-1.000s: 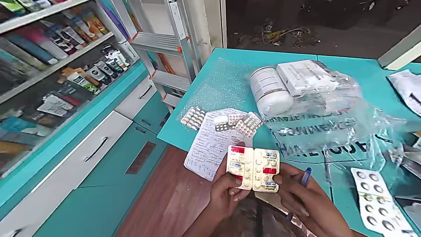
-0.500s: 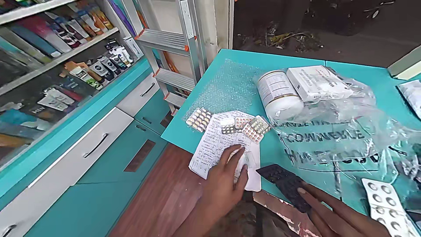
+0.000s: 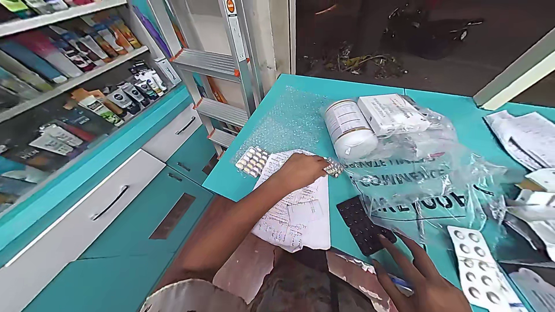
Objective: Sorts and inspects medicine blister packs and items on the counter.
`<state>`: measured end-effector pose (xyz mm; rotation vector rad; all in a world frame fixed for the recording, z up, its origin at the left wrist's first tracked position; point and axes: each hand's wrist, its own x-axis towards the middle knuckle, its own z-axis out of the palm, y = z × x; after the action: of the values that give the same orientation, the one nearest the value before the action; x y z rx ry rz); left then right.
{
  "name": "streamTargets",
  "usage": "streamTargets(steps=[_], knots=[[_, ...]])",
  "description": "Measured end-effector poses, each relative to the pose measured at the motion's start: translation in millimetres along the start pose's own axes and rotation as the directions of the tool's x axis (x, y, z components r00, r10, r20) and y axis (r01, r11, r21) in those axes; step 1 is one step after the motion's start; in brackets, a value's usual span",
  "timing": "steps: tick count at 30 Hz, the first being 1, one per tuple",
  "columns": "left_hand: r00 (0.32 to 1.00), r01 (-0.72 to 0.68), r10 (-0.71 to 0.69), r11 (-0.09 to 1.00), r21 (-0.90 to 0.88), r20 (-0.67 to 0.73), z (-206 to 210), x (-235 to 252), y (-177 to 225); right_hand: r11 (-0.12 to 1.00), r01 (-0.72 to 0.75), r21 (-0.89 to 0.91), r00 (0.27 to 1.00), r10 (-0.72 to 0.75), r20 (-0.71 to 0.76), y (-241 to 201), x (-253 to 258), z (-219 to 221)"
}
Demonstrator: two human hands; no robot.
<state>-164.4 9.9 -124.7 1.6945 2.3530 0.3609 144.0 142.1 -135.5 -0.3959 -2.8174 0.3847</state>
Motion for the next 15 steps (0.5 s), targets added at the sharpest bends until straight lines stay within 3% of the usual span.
streamTargets(steps=[3,5,8,11,13,15], knots=[[0.971,-0.004,-0.017,0.996,-0.088,-0.240,0.0,-9.2,-6.1,0.999,-0.001,0.054,0.997,0.006,-0.082,3.5,-5.5,-0.6],[0.915,0.020,-0.178,0.916,-0.401,-0.362,-3.2,-16.4,-3.9,0.997,0.015,0.074,0.990,-0.005,-0.141,0.7,-4.0,-5.1],[0.891,-0.023,-0.378,0.515,-0.857,-0.251,-12.0,-31.2,8.7,0.984,0.110,0.140,0.979,-0.082,-0.188,-13.3,10.1,-11.5],[0.921,-0.040,-0.377,0.164,-0.986,-0.100,-13.8,-51.6,19.0,0.944,0.285,0.166,0.947,-0.251,-0.199,-30.7,38.1,-1.3],[0.928,-0.053,-0.367,0.062,-0.997,-0.072,-12.5,-63.3,21.8,0.928,0.353,0.116,0.919,-0.321,-0.230,-41.0,65.1,16.4],[0.929,-0.082,-0.360,0.034,-0.996,-0.088,-12.3,-74.0,23.4,0.948,0.317,0.025,0.933,-0.306,-0.190,-52.4,93.7,29.4]])
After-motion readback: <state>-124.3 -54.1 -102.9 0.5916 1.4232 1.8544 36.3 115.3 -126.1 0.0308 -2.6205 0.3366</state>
